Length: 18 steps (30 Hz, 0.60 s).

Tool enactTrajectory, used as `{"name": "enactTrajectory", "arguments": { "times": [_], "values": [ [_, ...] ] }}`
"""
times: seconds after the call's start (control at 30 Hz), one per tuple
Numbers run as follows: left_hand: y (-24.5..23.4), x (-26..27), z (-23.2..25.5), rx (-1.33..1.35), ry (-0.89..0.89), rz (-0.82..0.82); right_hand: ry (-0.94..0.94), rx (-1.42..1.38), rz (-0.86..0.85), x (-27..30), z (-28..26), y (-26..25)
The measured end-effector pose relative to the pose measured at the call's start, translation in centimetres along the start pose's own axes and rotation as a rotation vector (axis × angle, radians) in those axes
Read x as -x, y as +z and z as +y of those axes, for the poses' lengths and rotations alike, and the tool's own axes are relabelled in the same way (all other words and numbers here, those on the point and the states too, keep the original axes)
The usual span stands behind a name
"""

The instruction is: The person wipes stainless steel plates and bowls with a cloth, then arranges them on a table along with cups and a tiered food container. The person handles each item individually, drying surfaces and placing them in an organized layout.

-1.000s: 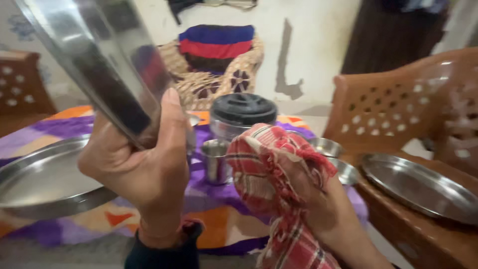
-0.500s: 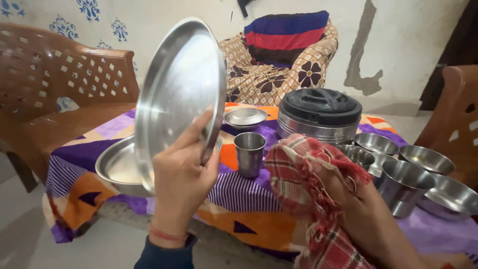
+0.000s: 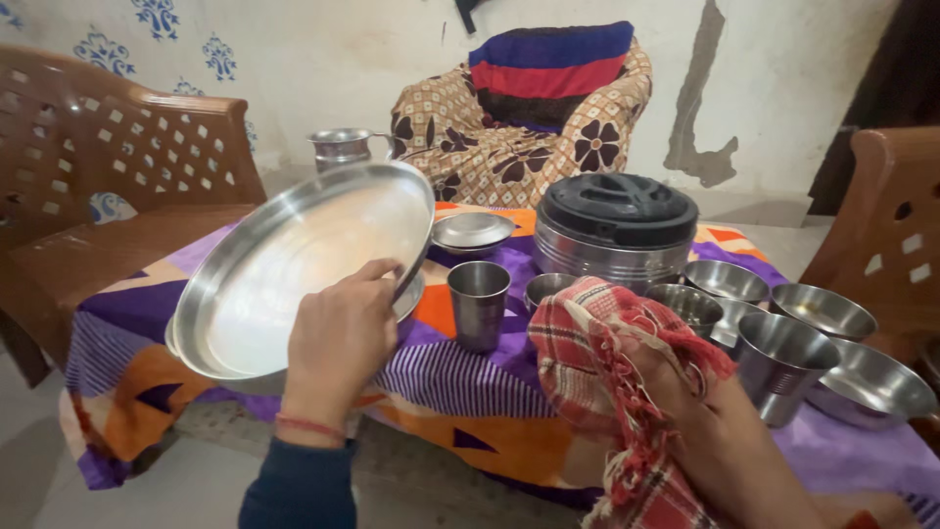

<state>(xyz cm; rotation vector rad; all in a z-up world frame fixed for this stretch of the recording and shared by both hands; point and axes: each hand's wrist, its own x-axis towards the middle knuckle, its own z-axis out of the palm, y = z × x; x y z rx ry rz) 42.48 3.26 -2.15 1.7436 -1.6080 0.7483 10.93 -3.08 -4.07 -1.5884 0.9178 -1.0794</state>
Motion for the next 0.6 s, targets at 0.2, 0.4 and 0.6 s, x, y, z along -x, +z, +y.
{"name": "enactTrajectory", "arguments": {
  "times": [0.2,0.4,0.6],
  "values": [
    [2.0,0.3,-1.2,-0.073,-0.107,-0.144,0.061,-0.085,0.108,-0.1,0.3,-0.3],
    [3.8,0.6,-1.5,-0.114,-0.099,-0.188,0.027,-0.025,0.054,-0.2,1.4,-0.7],
    [6.4,1.2,-2.8,-0.187,-0.175,-0.247,-0.104,0.106,0.040,0.6,2.1,-1.7]
  ]
}}
